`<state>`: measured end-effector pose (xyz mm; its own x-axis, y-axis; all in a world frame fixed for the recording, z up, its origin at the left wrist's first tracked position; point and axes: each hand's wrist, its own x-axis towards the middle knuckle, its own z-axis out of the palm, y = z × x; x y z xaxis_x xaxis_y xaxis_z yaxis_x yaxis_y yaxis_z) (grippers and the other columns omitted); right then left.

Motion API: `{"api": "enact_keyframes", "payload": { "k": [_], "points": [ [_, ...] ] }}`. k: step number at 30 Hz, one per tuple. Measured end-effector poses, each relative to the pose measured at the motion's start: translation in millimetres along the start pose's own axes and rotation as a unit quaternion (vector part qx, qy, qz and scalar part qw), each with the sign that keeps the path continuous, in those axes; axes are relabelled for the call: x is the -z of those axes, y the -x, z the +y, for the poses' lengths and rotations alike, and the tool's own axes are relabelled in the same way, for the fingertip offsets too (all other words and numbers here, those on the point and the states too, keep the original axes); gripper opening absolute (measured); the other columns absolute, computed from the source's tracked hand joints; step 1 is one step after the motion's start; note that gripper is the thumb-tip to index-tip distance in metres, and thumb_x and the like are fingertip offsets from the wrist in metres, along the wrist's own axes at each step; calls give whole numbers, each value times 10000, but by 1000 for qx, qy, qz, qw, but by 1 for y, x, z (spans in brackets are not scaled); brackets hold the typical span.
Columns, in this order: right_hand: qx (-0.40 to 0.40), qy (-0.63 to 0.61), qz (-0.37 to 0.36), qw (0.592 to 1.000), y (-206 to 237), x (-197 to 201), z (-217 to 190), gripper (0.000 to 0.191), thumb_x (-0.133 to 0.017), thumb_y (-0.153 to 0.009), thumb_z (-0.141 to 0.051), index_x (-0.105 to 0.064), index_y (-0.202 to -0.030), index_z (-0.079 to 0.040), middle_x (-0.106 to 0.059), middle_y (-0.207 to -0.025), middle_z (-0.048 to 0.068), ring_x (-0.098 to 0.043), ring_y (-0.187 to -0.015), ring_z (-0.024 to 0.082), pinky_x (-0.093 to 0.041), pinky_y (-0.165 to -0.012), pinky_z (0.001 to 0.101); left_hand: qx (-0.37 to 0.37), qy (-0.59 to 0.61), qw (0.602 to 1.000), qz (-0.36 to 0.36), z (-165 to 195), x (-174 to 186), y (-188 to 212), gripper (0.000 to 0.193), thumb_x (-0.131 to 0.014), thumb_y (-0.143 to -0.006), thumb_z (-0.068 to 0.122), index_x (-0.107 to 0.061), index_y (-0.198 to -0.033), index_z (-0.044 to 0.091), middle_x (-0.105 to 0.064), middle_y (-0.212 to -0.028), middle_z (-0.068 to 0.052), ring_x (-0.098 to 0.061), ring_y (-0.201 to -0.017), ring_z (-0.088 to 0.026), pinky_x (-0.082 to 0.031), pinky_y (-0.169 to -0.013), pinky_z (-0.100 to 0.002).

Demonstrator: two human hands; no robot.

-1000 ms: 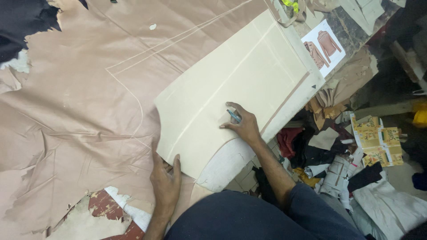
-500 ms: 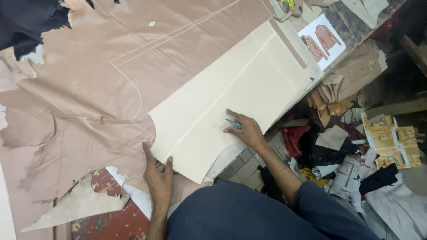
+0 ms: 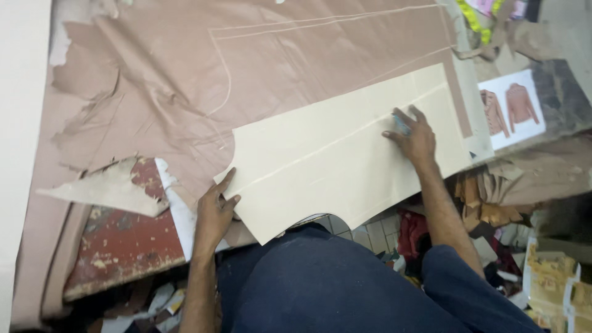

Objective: The person spreads a leather hide flat on the work table and smooths it by hand. They place large paper pattern pieces over the hide, reposition and align them, and trace around the patterns with a marking pen, then lay a printed sheet over the leather and pull the hide edge taut across it.

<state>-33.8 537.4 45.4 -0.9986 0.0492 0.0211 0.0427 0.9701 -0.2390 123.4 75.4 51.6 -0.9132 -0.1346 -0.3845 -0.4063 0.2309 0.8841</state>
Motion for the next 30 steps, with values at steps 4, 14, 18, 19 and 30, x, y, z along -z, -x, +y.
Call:
{"api": "enact_keyframes", "payload": {
  "k": [4, 14, 18, 19, 30],
  "points": [
    [46, -59, -12, 997, -14, -9, 29, 750, -871, -767, -412, -648, -1450, -197, -439, -1597, 220, -580, -1315, 389, -532, -1016, 475, 9, -51, 998, 45, 5, -21, 17, 639, -692, -885, 4, -542, -1482, 178, -695, -1142, -174, -708, -849, -196, -597, -718, -322],
    [123, -85, -11, 989, -23, -23, 48, 727, -876, -813, -407, -651, -1454, -146, -409, -1625, 267, -514, -1409, 417, -536, -1014, 500, 40, -464, 839, 280, 14, -96, 38, 630, -826, -785, 288, -626, -1345, 78, -408, -1504, -325, -444, -1355, -429, -388, -1091, -582],
    [127, -78, -11, 989, -23, -27, 55, 705, -886, -828, -382, -660, -1453, -145, -397, -1633, 269, -504, -1413, 423, -521, -1039, 509, -82, -344, 895, 272, 15, -140, -1, 811, -810, -826, 356, -512, -1488, -4, -280, -1619, -304, -294, -1502, -444, -196, -1216, -607],
    [127, -73, -8, 989, -24, -27, 57, 701, -886, -833, -376, -660, -1457, -148, -394, -1635, 270, -506, -1409, 425, -519, -1041, 511, -84, -338, 895, 279, 15, -148, -9, 864, -812, -812, 399, -482, -1491, -20, -270, -1614, -315, -278, -1504, -448, -181, -1217, -615],
    [120, -112, -35, 986, -18, -27, 41, 731, -853, -817, -434, -632, -1463, -172, -325, -1646, 289, -492, -1404, 440, -558, -979, 504, -59, -322, 887, 327, -2, -153, -31, 1096, -805, -780, 604, -361, -1544, -45, -203, -1642, -309, -194, -1538, -417, -134, -1240, -590]
  ]
}}
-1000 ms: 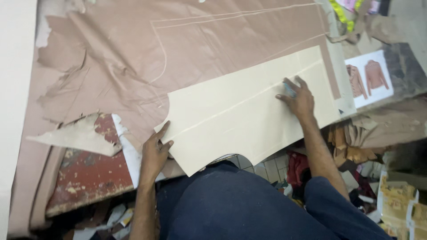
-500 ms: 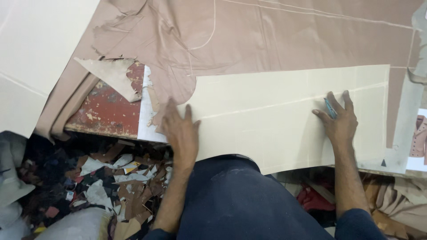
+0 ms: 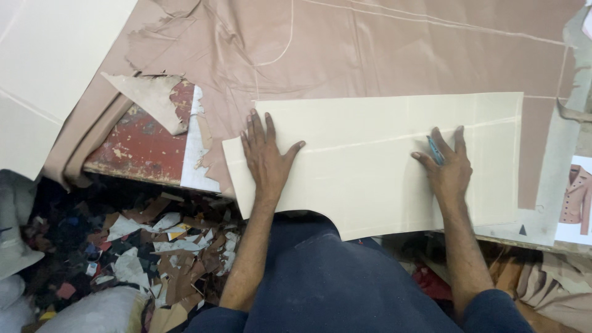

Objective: The person spreads a leather hide flat on the work table and smooths it by hand. They place large paper pattern pieces over the hide, reposition and align them, and trace around the patterns with a marking pen, then lay a printed sheet over the leather and pull the hide edge taut across it.

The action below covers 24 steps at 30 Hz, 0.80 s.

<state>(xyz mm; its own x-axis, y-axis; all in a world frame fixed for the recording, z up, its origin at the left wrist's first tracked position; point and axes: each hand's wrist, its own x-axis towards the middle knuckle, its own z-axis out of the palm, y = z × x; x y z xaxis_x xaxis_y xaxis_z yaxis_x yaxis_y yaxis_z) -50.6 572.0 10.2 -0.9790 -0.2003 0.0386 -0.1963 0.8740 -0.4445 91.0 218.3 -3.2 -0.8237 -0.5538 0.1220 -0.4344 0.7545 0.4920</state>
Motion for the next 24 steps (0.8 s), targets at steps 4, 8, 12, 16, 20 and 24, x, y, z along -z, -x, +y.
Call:
{"api": "enact_keyframes", "payload": {
  "k": [4, 8, 12, 16, 20, 24],
  "points": [
    [-69, -23, -25, 997, -2, 1, -6, 774, -795, -738, -456, -585, -1444, -216, -274, -1667, 229, -527, -1360, 403, -633, -814, 462, 10, 4, 1000, -20, -5, -3, -6, 1113, -808, -782, 617, -345, -1555, -38, -190, -1661, -290, -175, -1558, -402, -118, -1259, -576],
    [-25, 14, -6, 1000, -3, 4, -2, 816, -835, -759, -491, -581, -1474, -190, -280, -1658, 228, -586, -1299, 378, -582, -951, 470, -11, 12, 1000, -25, -8, -1, -5, 1135, -788, -796, 640, -338, -1586, -41, -189, -1683, -282, -166, -1568, -407, -119, -1258, -566],
    [-35, 3, 4, 999, 0, 12, 5, 829, -823, -741, -492, -564, -1478, -217, -286, -1645, 226, -624, -1248, 379, -571, -939, 465, -52, 17, 998, -7, -5, 1, 3, 1147, -756, -841, 706, -369, -1604, -58, -230, -1708, -290, -198, -1594, -409, -121, -1298, -561],
    [-51, 5, -6, 999, 5, 23, 6, 824, -818, -731, -530, -567, -1461, -241, -290, -1635, 246, -699, -1132, 364, -604, -869, 458, -55, 35, 998, 1, -2, -2, 8, 1157, -785, -796, 686, -409, -1611, -44, -257, -1715, -275, -215, -1597, -406, -133, -1306, -548],
    [-39, 22, -6, 999, 6, 31, 4, 830, -808, -742, -549, -557, -1470, -241, -293, -1623, 274, -715, -1083, 374, -632, -783, 449, -51, 18, 999, -1, -2, -7, 9, 1164, -807, -781, 692, -428, -1604, -39, -263, -1723, -258, -221, -1598, -398, -145, -1307, -542],
    [-72, 5, -34, 997, 6, 35, 4, 844, -791, -727, -543, -534, -1476, -251, -279, -1629, 266, -742, -1010, 354, -633, -765, 444, -54, 16, 998, 2, -1, -9, 10, 1161, -806, -780, 698, -435, -1599, -37, -265, -1733, -250, -227, -1606, -394, -154, -1317, -538]
  ]
}}
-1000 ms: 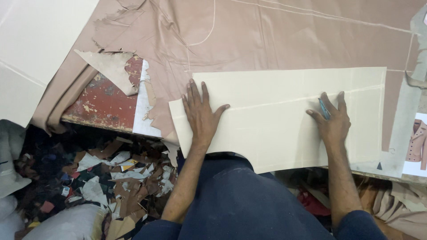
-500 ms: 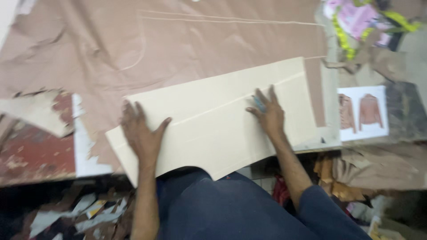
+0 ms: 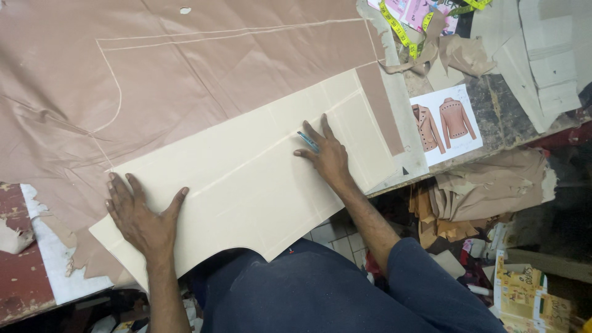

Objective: The person spreads a leather hide flat on the work table and smooths it by hand. They place large paper pattern pieces over the hide, reposition and align them, and trace around the patterns with a marking pen, then lay a printed sheet over the leather and pull the hide edge taut across it.

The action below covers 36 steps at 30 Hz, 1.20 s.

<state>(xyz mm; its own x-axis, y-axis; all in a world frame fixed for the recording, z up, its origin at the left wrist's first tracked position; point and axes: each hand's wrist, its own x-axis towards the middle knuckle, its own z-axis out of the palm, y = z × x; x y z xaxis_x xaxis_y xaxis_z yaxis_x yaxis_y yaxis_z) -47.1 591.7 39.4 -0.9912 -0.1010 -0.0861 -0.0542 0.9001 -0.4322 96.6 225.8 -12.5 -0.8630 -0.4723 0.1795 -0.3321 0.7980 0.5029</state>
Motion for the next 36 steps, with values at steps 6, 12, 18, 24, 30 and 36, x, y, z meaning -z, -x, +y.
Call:
{"api": "enact_keyframes", "payload": {
  "k": [6, 12, 18, 24, 30, 36],
  "points": [
    [15, 21, 6, 1000, -1, -2, 2, 823, -785, -744, -543, -544, -1469, -239, -287, -1615, 285, -733, -1006, 356, -650, -702, 432, 6, -11, 1000, -5, 2, 0, -4, 1187, -823, -734, 701, -439, -1586, -32, -281, -1700, -256, -234, -1579, -391, -152, -1290, -541],
    [30, 12, 29, 999, -3, -8, 7, 816, -796, -721, -534, -586, -1446, -227, -331, -1604, 287, -761, -910, 309, -639, -692, 414, 3, -6, 1000, -3, 2, 0, -4, 1185, -820, -744, 685, -418, -1599, -31, -286, -1701, -254, -231, -1585, -377, -145, -1300, -540],
    [48, 8, 45, 998, -3, -11, 9, 817, -812, -719, -524, -596, -1442, -211, -345, -1585, 300, -757, -913, 303, -638, -683, 403, -3, -9, 1000, -2, 3, 0, -4, 1174, -831, -762, 665, -399, -1596, -39, -291, -1688, -270, -224, -1583, -383, -138, -1296, -540],
    [61, 4, 50, 997, -2, -8, 7, 813, -813, -723, -523, -607, -1432, -182, -352, -1568, 322, -757, -918, 302, -641, -691, 400, 4, -1, 1000, -2, 4, 1, -3, 1174, -832, -761, 660, -395, -1601, -36, -291, -1685, -268, -225, -1583, -377, -136, -1300, -536],
    [24, -4, 29, 999, -2, -8, 4, 803, -809, -719, -492, -599, -1431, -186, -344, -1586, 304, -761, -897, 296, -646, -698, 402, 5, -5, 1000, -6, 4, 1, -3, 1169, -839, -762, 653, -393, -1593, -39, -292, -1680, -269, -225, -1576, -376, -136, -1291, -542],
    [88, 10, 74, 993, -1, -9, 6, 795, -857, -738, -460, -619, -1434, -157, -360, -1553, 328, -745, -985, 334, -631, -740, 410, 0, 3, 1000, 3, 4, 3, -1, 1158, -841, -784, 647, -394, -1596, -48, -292, -1678, -288, -227, -1579, -380, -144, -1294, -541]
  ]
}}
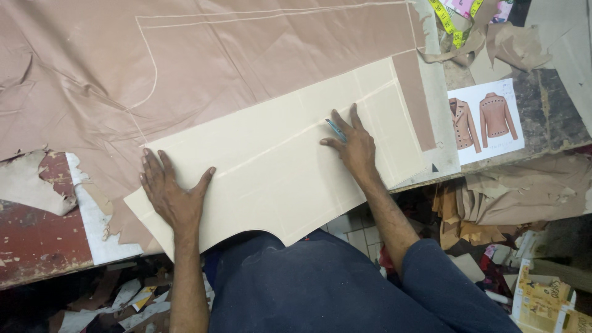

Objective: The person spreads a leather hide flat on the work table and smooths it by hand. They place large paper pattern pieces over the hide, reposition and align them, and trace around the patterns with a marking pen, then lay a printed sheet over the leather and pull the hide edge taut across it.

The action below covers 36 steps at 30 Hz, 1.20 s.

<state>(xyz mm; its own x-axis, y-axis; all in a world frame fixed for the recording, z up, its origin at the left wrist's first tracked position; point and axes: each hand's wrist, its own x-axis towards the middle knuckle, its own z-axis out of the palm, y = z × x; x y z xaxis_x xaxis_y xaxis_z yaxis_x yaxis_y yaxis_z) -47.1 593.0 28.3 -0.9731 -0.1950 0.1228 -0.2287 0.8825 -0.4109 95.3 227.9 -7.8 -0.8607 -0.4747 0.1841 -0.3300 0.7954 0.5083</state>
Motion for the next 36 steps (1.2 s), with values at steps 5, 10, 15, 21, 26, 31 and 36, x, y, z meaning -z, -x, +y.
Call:
{"api": "enact_keyframes", "payload": {
  "k": [5, 10, 15, 21, 26, 31, 36],
  "points": [
    [-33, -21, -20, 999, -1, -3, 0, 764, -859, -750, -388, -606, -1429, -145, -347, -1573, 313, -756, -939, 296, -648, -668, 355, 4, 0, 1000, 0, -1, -2, 0, 1159, -846, -787, 649, -396, -1588, -58, -299, -1669, -299, -228, -1580, -386, -143, -1295, -543],
    [-47, -33, -26, 998, -2, 0, -6, 753, -857, -750, -355, -601, -1425, -143, -346, -1579, 305, -759, -812, 253, -647, -607, 328, 1, 0, 1000, 1, 0, -1, 0, 1164, -843, -779, 653, -400, -1586, -59, -300, -1664, -300, -232, -1574, -391, -144, -1290, -549],
    [-65, -37, -46, 996, -3, 7, -13, 750, -852, -745, -346, -598, -1422, -147, -346, -1582, 300, -756, -726, 240, -646, -589, 327, -5, -7, 1000, 7, 1, 1, 0, 1152, -840, -800, 661, -401, -1586, -56, -301, -1669, -299, -238, -1582, -386, -153, -1299, -540],
    [-27, -40, -16, 999, 0, 12, -18, 770, -888, -750, -387, -621, -1420, -119, -388, -1564, 297, -722, -998, 336, -644, -684, 383, -10, 0, 1000, 29, -3, 0, -1, 1118, -838, -789, 636, -428, -1548, -75, -317, -1652, -282, -257, -1549, -406, -160, -1270, -552],
    [-11, -37, 5, 999, 3, 10, -46, 515, -807, -897, -254, -668, -1345, -42, -629, -1269, 213, -677, -1033, 359, -563, -866, 484, -9, 14, 998, 64, -7, 0, 1, 1102, -872, -730, 590, -466, -1481, -107, -364, -1619, -263, -322, -1520, -370, -202, -1254, -540],
    [181, -83, -55, 978, -13, -20, -115, 314, -682, -962, -70, -716, -1273, -48, -673, -1026, 149, -675, -897, 317, -549, -781, 439, -16, 20, 996, 80, -7, 5, 3, 1040, -870, -754, 573, -509, -1448, -112, -403, -1608, -243, -351, -1516, -360, -237, -1265, -516],
    [326, -112, -68, 936, -48, -87, -211, 343, -708, -914, -93, -750, -1247, -165, -669, -963, 69, -691, -793, 273, -552, -664, 418, -16, 23, 996, 88, -7, 6, 4, 1033, -861, -742, 592, -515, -1445, -82, -421, -1594, -230, -363, -1505, -345, -252, -1256, -516]
  ]
}}
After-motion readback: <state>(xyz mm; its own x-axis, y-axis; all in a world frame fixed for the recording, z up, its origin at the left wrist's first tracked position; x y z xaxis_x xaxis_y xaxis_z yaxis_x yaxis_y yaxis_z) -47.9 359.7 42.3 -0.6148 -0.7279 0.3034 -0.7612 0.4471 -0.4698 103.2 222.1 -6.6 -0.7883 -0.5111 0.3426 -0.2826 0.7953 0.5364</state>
